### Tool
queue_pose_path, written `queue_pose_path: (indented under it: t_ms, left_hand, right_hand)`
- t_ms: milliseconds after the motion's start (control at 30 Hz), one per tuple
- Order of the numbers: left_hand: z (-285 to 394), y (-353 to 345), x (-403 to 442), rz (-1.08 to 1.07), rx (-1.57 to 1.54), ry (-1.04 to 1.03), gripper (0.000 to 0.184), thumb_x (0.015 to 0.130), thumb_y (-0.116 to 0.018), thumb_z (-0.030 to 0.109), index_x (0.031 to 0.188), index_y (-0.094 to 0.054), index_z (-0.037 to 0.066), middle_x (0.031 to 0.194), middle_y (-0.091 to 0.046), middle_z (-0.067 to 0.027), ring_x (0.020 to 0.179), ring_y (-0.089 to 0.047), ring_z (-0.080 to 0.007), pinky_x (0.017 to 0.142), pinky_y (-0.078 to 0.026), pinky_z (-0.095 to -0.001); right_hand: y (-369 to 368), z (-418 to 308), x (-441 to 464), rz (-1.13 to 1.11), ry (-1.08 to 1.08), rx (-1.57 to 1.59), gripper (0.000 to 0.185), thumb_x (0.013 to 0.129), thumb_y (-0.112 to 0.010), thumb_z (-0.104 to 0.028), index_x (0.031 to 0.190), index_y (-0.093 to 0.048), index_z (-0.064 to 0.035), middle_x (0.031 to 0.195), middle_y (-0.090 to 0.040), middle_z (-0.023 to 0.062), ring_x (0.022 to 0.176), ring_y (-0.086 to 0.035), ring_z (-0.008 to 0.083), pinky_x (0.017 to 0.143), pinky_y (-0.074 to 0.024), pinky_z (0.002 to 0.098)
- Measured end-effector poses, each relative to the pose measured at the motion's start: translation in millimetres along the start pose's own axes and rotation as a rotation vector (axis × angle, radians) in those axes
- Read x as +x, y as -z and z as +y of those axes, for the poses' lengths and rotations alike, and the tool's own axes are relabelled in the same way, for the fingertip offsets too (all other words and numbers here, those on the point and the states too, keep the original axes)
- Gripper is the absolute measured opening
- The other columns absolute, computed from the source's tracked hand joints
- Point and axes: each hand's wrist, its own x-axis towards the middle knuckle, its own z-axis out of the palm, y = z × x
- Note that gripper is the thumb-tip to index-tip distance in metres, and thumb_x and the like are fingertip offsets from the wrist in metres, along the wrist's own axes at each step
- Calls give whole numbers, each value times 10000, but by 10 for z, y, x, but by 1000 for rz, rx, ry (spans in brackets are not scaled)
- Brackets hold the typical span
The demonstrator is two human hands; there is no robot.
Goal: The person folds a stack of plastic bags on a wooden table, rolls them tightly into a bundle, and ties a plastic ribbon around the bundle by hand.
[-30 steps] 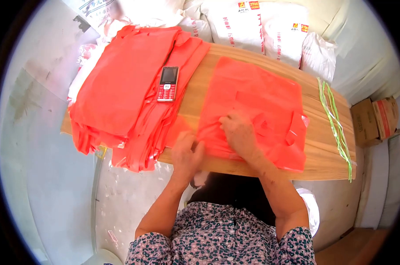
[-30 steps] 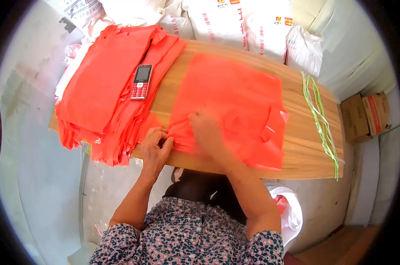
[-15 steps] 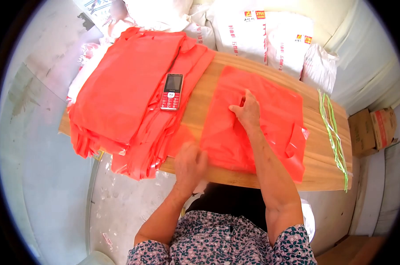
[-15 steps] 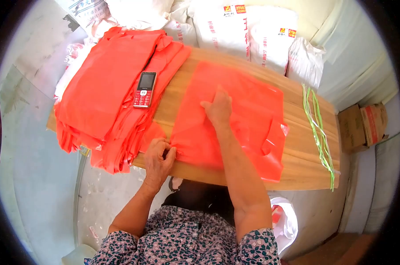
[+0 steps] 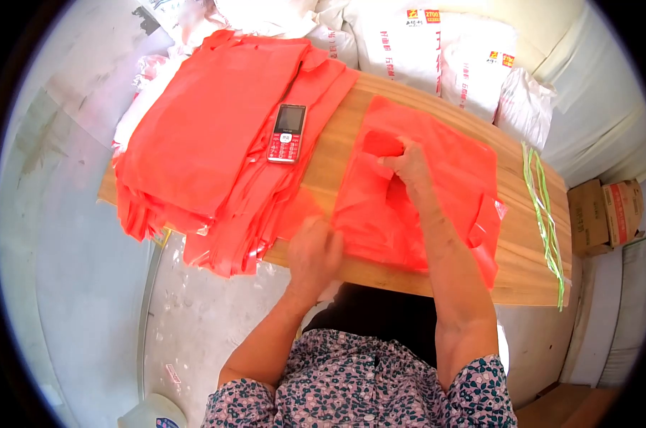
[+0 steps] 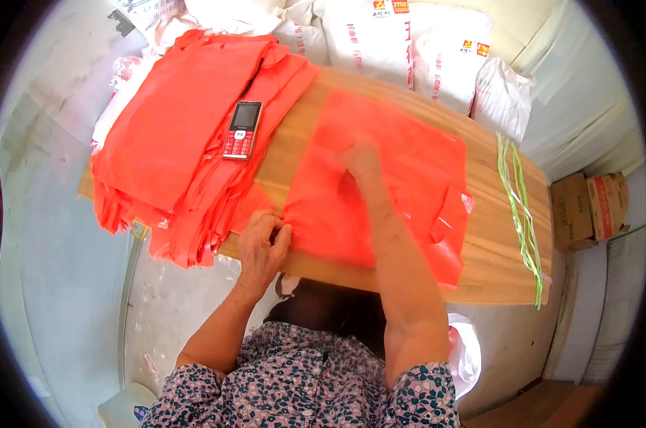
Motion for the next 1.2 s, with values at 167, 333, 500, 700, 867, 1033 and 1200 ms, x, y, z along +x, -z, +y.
queue_pose_path:
  t_ms: [167, 333, 500, 700, 867, 1033, 1200]
  left_hand:
    - [-30, 31, 27, -36, -119, 28, 108, 785, -660, 43, 818, -560, 17, 893, -577, -164, 759, -585, -352, 664, -480, -399]
    - [-137, 69, -19, -105, -347, 142, 206, 788, -711, 26, 960, -601, -7, 1097, -575, -106, 867, -587, -189, 757, -484, -288]
    - [-24, 109, 71, -180, -349, 132, 278, 750, -735, -17, 999, -612, -14, 1197, -555, -79, 947, -579, -149, 803, -482, -268]
    - [-64, 47, 309, -279, -341, 94, 237, 726, -728, 18, 948, -648, -2, 1286, -560, -136, 1121, -565, -278, 914, -470, -337]
    - [-32, 101, 455, -220, -353, 39, 204, 709, -745, 18, 885, -643, 3, 1204, -608, -123, 1039, -599, -274, 867, -482, -347]
    - [-30, 18, 514, -229, -244, 189, 280, 702, -741, 8, 964, -645, 36, 1112, -631, -102, 984, -602, -275, 832, -482, -363]
    - [147, 75, 539, -143, -158, 36, 588, 673, -783, 36, 1213, -551, 46, 1190, -602, -100, 1127, -550, -224, 949, -430, -319]
  right_hand:
    - [347, -526, -231, -89, -36, 474, 218, 777, -732, -55, 992, -697, -47, 858, -674, -3, 728, -577, 78, 678, -444, 241]
    - [661, -1453, -755, -29, 24, 518, 220, 814, -737, -93, 1029, -704, -57, 901, -691, -9, 697, -547, 56, 630, -397, 223]
    - [851, -1705, -928, -19, 42, 622, 212, 818, -734, -18, 1027, -700, -41, 930, -703, 9, 744, -591, 78, 668, -451, 234]
    - [1007, -1832, -1084, 59, 88, 644, 240, 811, -695, 70, 1038, -694, -7, 1008, -710, 72, 886, -665, 147, 820, -529, 289]
    - [1124, -1786, -1117, 55, 133, 761, 276, 786, -706, 99, 1045, -691, 3, 1028, -707, 79, 918, -669, 161, 863, -533, 296]
    - [1123, -1705, -1159, 64, 219, 695, 283, 780, -722, 99, 1030, -687, -28, 1038, -705, 94, 953, -668, 180, 826, -542, 281]
    - [1133, -1671, -1211, 28, 252, 788, 300, 768, -713, 128, 1029, -675, -16, 1079, -690, 107, 997, -658, 192, 868, -545, 299]
